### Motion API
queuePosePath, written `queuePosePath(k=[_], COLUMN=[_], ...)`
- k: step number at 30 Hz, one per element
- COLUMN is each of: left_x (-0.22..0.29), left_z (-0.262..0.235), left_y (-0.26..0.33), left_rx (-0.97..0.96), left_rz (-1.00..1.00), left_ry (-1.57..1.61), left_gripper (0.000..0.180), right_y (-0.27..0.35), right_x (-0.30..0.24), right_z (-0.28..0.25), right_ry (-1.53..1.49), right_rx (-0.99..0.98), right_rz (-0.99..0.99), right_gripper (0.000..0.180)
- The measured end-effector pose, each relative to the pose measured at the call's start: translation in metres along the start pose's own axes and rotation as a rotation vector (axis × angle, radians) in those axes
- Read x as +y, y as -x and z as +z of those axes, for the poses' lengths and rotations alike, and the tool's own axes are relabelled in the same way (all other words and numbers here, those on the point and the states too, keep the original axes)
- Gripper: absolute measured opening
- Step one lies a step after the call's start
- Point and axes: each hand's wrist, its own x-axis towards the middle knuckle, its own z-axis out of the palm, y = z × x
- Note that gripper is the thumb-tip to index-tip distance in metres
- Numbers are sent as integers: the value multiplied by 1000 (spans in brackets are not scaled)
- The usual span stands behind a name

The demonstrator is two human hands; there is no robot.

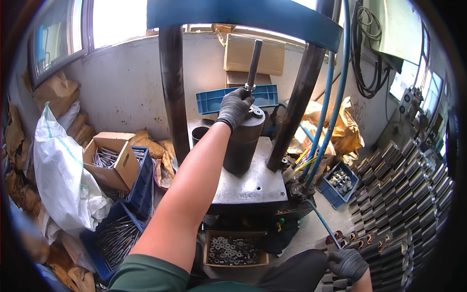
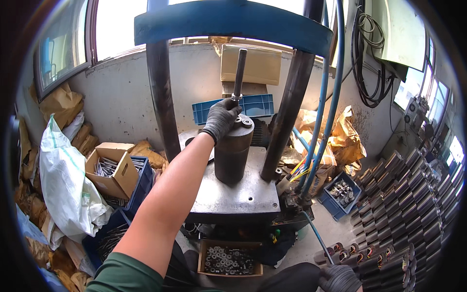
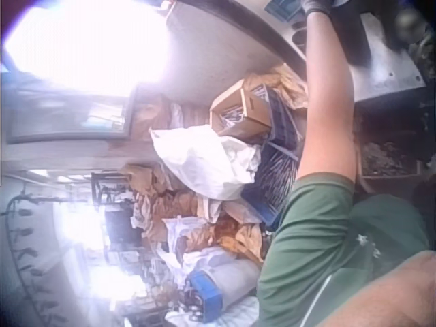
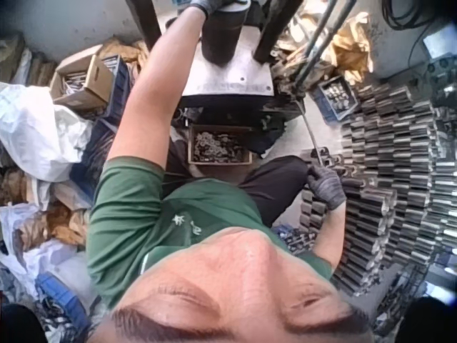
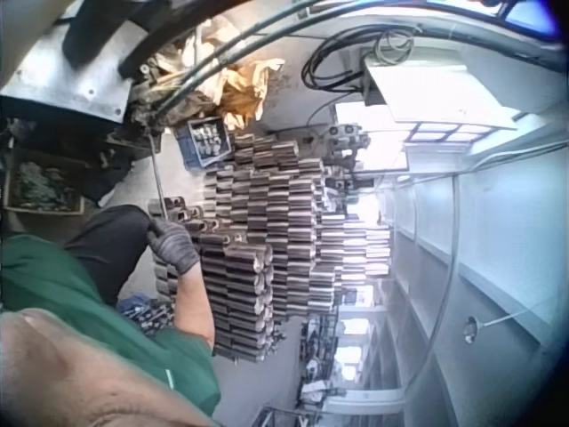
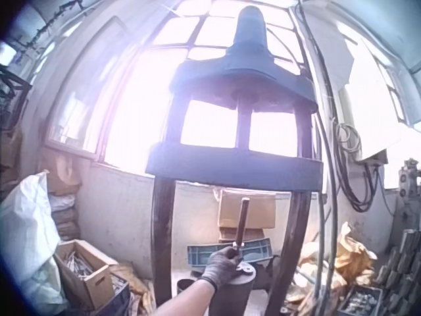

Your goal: Operating a mechanical press to assemble metal components and cleaning parts with a cloth.

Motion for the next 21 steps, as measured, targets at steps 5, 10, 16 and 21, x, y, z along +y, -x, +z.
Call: queuePosePath(k=[5,10,16,21], left_x=[5,4,8,10], left_z=[1,-1,-1,-1], left_y=[-3,0,2,4], left_rx=[0,5,7,5], left_rz=[-32,-36,-23,-32], left_ry=[-72,-51,-38,-46], left_gripper=[30,31,30,29], right_y=[8,5,2,-2], right_x=[14,-8,-19,-31], right_z=[24,13,7,-1], right_ry=[270,219,-12,-41], right_rx=[120,118,157,128], right_rz=[-238,-124,85,164], right_gripper=[9,9,18,18])
